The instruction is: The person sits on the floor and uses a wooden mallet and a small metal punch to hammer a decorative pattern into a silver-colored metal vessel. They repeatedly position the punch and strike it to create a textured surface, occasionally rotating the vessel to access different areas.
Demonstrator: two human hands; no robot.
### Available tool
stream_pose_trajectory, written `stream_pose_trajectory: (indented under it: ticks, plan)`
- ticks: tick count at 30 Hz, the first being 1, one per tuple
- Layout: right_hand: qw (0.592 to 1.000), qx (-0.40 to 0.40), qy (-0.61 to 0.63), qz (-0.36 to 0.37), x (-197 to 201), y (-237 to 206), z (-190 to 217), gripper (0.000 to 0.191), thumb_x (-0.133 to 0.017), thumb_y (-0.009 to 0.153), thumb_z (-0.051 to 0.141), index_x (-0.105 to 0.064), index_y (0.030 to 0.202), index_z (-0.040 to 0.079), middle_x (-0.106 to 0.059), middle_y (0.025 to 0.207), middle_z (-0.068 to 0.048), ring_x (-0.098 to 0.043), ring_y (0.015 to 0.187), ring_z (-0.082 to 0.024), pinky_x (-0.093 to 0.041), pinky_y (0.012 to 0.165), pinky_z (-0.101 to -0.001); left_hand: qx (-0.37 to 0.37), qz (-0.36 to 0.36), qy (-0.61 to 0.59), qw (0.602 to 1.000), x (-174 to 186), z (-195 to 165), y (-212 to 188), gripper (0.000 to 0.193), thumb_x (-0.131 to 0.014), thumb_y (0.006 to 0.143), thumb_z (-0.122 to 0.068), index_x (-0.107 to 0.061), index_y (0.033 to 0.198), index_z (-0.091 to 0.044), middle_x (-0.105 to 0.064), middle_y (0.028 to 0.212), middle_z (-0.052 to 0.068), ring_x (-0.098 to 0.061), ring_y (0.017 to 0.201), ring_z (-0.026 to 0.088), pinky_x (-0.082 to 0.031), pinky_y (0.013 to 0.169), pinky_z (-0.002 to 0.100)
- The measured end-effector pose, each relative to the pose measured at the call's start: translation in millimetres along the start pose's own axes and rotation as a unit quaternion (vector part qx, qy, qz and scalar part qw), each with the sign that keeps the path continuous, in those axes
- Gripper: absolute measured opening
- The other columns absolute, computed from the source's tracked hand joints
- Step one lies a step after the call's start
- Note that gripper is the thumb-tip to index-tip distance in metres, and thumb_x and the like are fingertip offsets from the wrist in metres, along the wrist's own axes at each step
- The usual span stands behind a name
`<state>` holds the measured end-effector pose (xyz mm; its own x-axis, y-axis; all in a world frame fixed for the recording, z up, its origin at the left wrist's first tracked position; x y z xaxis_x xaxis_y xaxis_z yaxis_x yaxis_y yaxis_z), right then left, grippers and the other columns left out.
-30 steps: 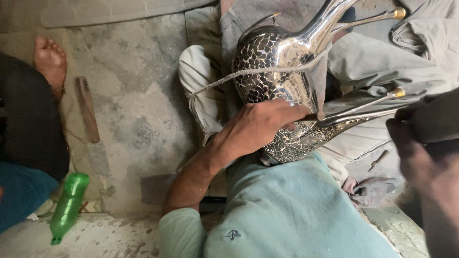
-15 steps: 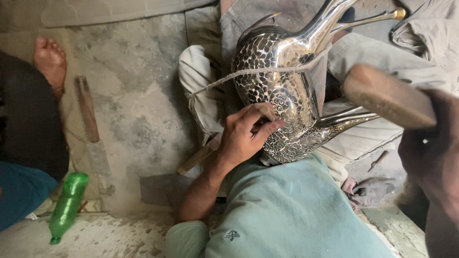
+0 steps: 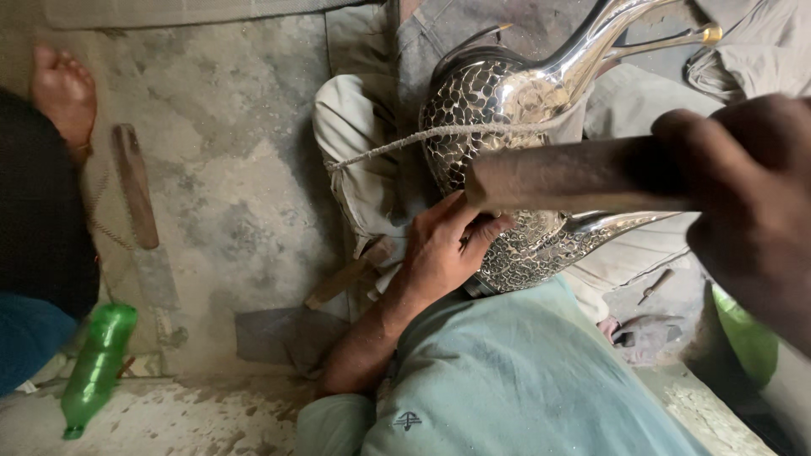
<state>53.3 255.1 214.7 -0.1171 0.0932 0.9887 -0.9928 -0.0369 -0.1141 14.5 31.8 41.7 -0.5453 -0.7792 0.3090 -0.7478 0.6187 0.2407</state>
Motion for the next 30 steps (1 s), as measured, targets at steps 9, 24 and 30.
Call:
stream_pose_trajectory:
  ticks: [9, 24, 30]
  plan:
    - [0.983, -0.094, 0.155, 0.007, -11, 1, -16, 0.053, -0.063, 0.072, -0.015, -0.061, 0.123, 0.0, -0.066, 0.103, -0.018, -0.069, 0.091, -0.03, -0.056, 0.076, -0.0373, 0.013, 0.017, 0.018, 1.0, -1, -1, 6, 0.026, -0.067, 0.105, -0.024, -0.062, 0.119, -0.002, -0.069, 0.098, 0.011, -0.073, 0.086, 0.022, -0.062, 0.068, 0.034]
    - [0.842, -0.345, 0.404, -0.098, -149, -142, -61, 0.037, -0.078, 0.1, 0.003, -0.051, 0.125, -0.004, -0.063, 0.11, -0.015, -0.066, 0.104, -0.018, -0.054, 0.089, -0.0301, 0.265, -0.216, -0.272, 0.9, 66, 32, -19, 0.03, -0.068, 0.101, -0.009, -0.05, 0.124, -0.003, -0.063, 0.117, 0.009, -0.07, 0.093, 0.013, -0.066, 0.074, 0.029]
    - [0.789, -0.353, 0.472, 0.175, -188, -143, -38, 0.048, -0.076, 0.084, 0.001, -0.063, 0.13, 0.0, -0.078, 0.098, -0.015, -0.07, 0.083, -0.019, -0.054, 0.075, -0.0329, 0.243, -0.374, -0.158, 0.881, 129, 47, -72, 0.031, -0.068, 0.104, -0.01, -0.048, 0.128, -0.006, -0.056, 0.132, 0.011, -0.068, 0.092, 0.013, -0.064, 0.067, 0.028]
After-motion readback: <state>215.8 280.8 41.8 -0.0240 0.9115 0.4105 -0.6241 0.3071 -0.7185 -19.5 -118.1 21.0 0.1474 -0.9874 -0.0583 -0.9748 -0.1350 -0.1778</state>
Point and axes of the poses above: each hand's wrist, its own y-axis towards the middle knuckle, its own x-axis out of the back of the hand, z = x × y, the point moved 2 cm from there along y, towards the middle knuckle
